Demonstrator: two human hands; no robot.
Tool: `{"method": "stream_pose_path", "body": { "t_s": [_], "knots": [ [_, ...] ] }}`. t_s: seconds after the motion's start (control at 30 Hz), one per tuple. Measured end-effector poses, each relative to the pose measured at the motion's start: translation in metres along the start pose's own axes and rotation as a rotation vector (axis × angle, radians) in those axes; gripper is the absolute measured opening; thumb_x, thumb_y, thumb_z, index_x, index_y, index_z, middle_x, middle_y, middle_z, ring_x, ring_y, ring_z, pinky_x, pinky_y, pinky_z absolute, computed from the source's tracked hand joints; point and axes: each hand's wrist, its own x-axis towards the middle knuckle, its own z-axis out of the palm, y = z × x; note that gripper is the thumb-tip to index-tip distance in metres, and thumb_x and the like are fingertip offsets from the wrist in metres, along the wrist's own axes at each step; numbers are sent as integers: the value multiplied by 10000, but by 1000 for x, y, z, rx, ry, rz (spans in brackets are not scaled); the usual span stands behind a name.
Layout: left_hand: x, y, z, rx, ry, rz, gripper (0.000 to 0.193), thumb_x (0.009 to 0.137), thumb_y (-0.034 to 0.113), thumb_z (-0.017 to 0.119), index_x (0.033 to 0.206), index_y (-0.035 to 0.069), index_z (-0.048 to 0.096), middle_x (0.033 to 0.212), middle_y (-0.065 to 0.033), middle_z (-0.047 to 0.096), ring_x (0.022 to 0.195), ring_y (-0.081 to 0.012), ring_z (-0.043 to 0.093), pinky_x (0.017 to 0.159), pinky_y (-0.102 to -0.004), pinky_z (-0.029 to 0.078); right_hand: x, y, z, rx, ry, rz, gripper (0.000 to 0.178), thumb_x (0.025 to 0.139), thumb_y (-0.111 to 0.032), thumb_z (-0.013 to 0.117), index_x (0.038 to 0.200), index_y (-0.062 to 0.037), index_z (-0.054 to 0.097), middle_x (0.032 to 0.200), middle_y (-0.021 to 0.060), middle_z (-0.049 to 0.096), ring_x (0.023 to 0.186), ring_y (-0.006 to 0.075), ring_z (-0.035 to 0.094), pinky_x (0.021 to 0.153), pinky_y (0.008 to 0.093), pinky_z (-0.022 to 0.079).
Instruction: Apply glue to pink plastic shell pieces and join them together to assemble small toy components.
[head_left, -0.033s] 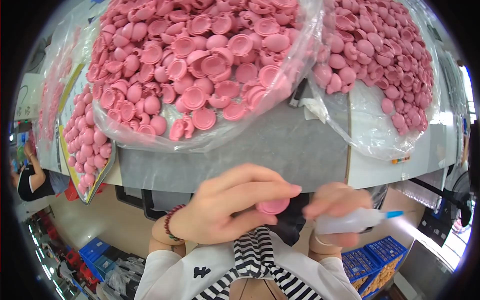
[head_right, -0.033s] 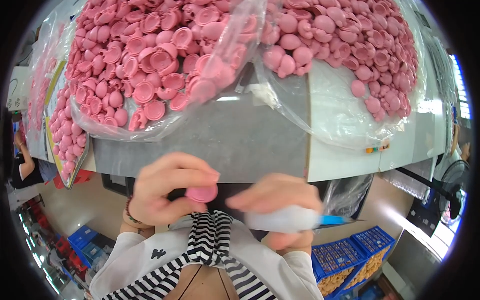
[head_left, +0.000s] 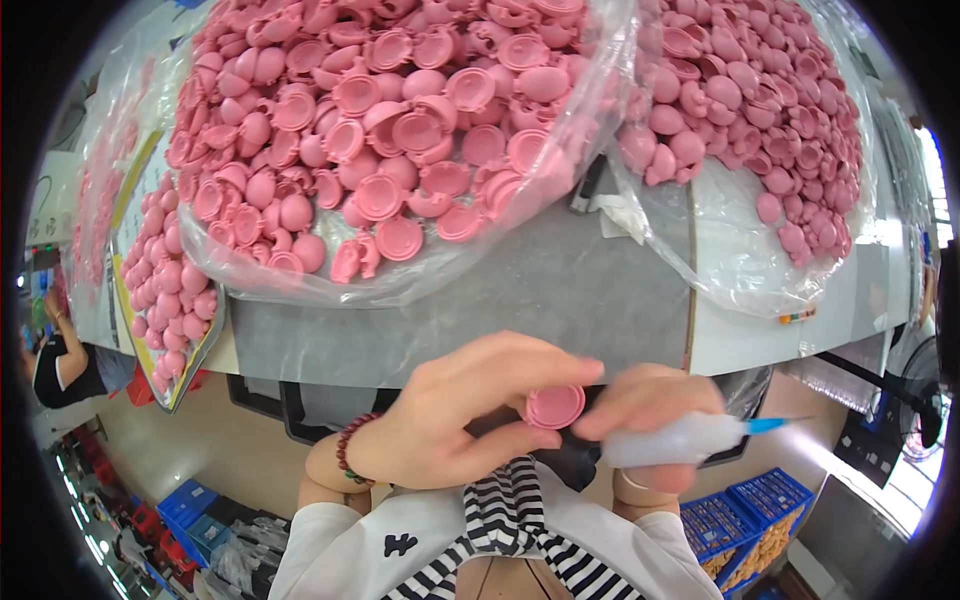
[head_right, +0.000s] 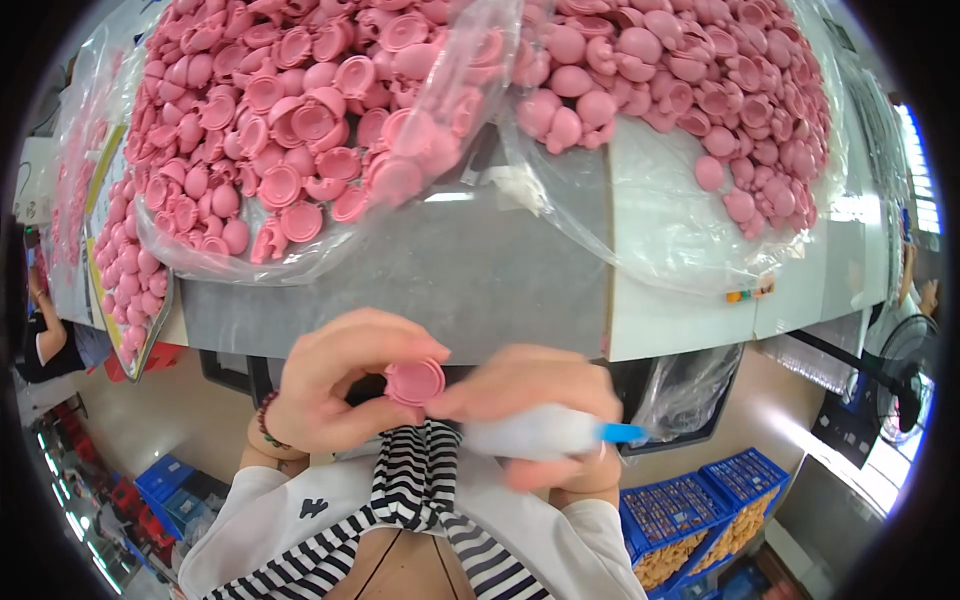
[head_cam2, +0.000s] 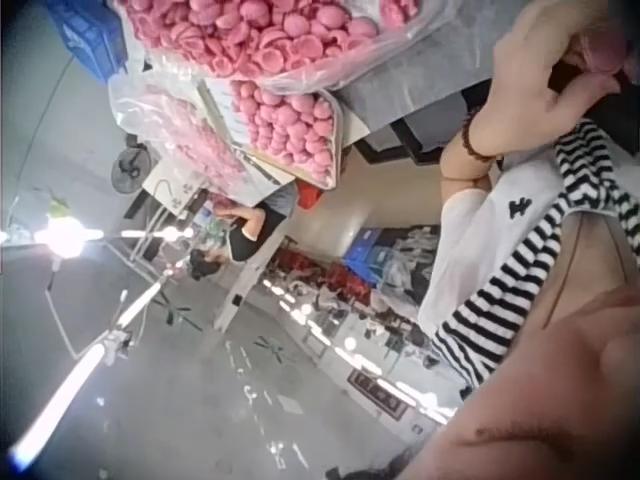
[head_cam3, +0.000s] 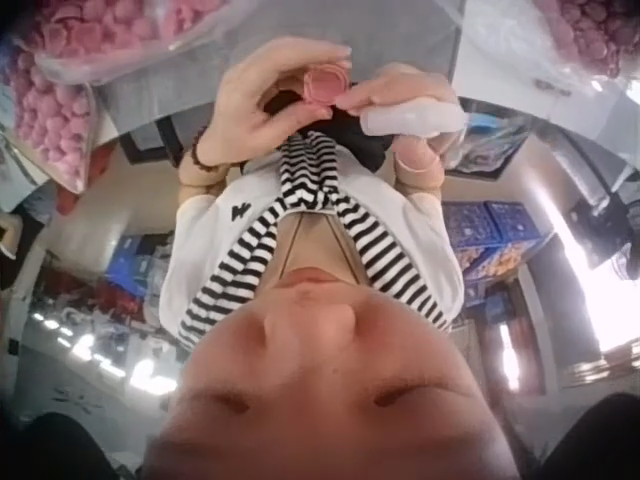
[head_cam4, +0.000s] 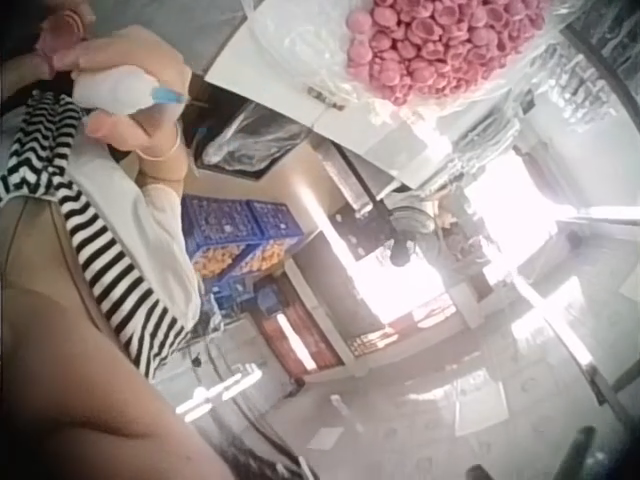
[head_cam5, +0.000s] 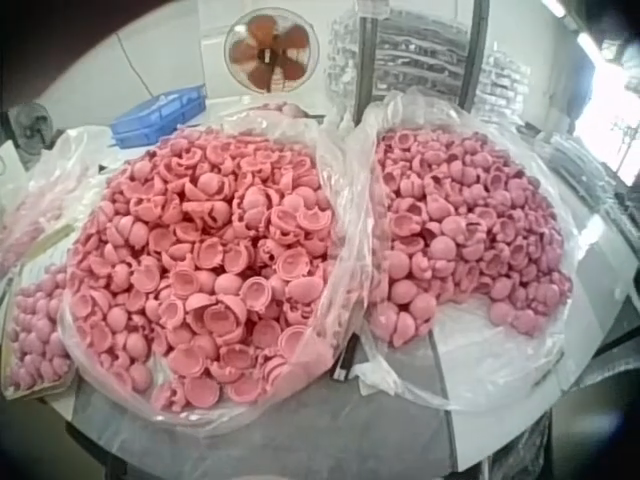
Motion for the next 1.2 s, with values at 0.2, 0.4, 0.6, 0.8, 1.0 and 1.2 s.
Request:
{"method": "stream_pose_path", "body": {
  "t_s": [0.2, 0.4, 0.6, 0.8, 1.0, 1.2],
  "knots": [
    [-12, -17, 16, -736, 103, -236, 542, 652, -17, 715, 1125, -61, 455, 1172, -239, 444, 878, -193, 573, 762, -287, 485, -1, 11, 3, -61, 261, -19, 631, 811, -421, 557, 1183, -13, 251, 597, 104, 528, 448, 152, 473, 411, 229, 362],
    [-16, -26, 19, -1028, 40, -264, 493, 748, -100, 558, 1211, -60, 391, 1229, -225, 439, 1068, -218, 509, 858, -306, 449, -1, 7, -13, -165, 211, -402, 447, 755, -323, 626, 1078, -73, 444, 700, -3, 466, 575, 102, 295, 486, 228, 225],
    [-17, -33, 24, -852, 75, -60, 458, 765, -125, 503, 1201, -68, 374, 1211, -245, 451, 1098, -229, 490, 911, -325, 408, 4, 0, -12, -578, -54, -670, 635, 773, -576, 508, 892, 47, 533, 659, 37, 430, 516, 115, 384, 425, 237, 249],
    [-15, -29, 25, -829, 92, -53, 444, 755, -142, 507, 1175, -63, 389, 1212, -247, 449, 1093, -234, 497, 908, -321, 415, 3, -3, -4, -704, -31, -654, 604, 820, -543, 461, 820, 57, 531, 590, 48, 447, 443, 126, 402, 360, 240, 275],
    [-16, -27, 25, -782, 104, -73, 437, 755, -138, 518, 1167, -64, 392, 1208, -247, 451, 1073, -240, 514, 897, -324, 428, 2, -2, -5, -717, -35, -638, 586, 834, -520, 455, 841, 60, 539, 598, 46, 448, 456, 128, 413, 360, 236, 276],
    [-16, -28, 24, -721, 117, -56, 439, 744, -132, 546, 1158, -72, 412, 1196, -249, 461, 1063, -239, 520, 898, -331, 427, 0, -2, -6, -694, 19, -643, 598, 840, -523, 436, 891, 63, 545, 614, 43, 445, 482, 128, 426, 368, 230, 290]
  ]
}}
